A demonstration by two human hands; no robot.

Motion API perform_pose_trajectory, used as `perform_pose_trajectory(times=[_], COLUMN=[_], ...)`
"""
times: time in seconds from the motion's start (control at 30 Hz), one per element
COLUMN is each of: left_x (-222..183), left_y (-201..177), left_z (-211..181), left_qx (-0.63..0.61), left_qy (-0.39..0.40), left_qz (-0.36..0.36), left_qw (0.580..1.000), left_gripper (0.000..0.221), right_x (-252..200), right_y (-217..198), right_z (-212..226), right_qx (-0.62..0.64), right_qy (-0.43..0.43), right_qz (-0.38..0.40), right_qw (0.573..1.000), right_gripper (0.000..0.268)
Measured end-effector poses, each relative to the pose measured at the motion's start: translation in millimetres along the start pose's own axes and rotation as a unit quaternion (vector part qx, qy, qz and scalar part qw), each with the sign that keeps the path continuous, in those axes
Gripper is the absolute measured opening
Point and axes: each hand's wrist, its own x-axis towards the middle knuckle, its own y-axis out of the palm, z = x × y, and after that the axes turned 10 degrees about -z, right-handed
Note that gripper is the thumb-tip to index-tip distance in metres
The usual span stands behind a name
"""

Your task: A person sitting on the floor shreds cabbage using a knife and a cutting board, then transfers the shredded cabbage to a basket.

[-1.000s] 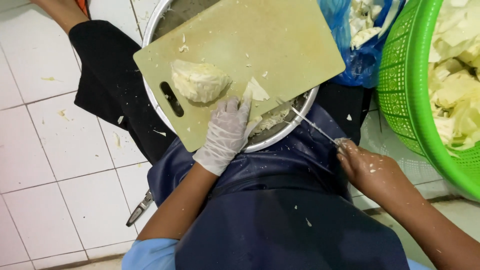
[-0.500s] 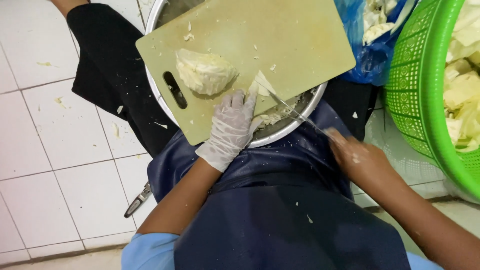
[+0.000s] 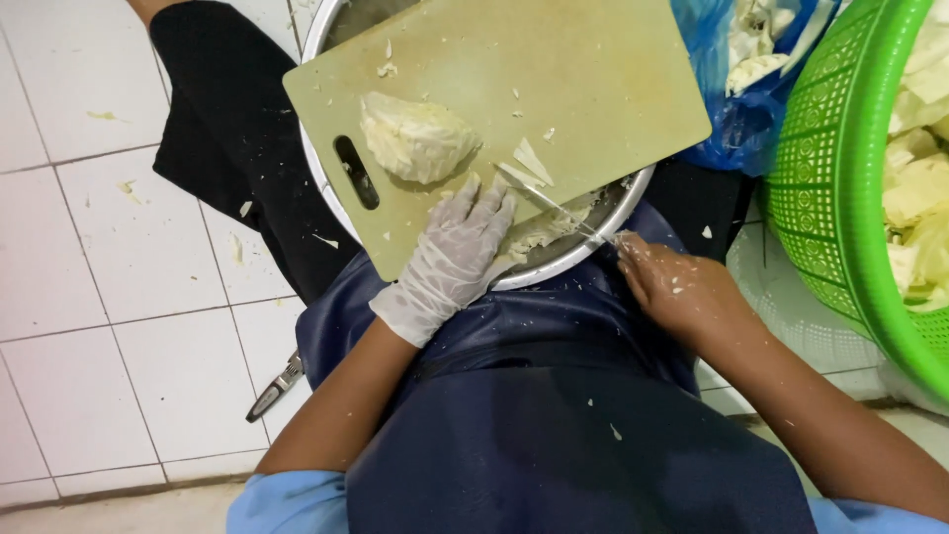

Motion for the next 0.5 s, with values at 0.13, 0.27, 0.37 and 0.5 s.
perform_pose_trajectory(times=[0.13,0.27,0.37,0.5], left_x=[-5,-15,-3,25], left_y=[6,18,12,-2], left_z=[1,5,7,-1], left_qx=[-0.005,0.071,-0.055,-0.134], left_qy=[-0.001,0.03,-0.004,-0.054], left_qz=[0.05,0.076,0.051,0.109], left_qw=[0.999,0.994,0.997,0.984], left_gripper=[0.078,0.083,0.065,0.064], right_x=[-4,-36,-50,-10], right_y=[14,11,16,9], right_z=[-8,-36,-69,-61], right_qx=[-0.057,-0.068,-0.056,-0.066], right_qy=[-0.013,0.004,0.014,-0.023], right_qz=[-0.018,0.041,0.007,-0.066], right_qw=[0.998,0.997,0.998,0.995], right_gripper=[0.037,0.046,0.045,0.045])
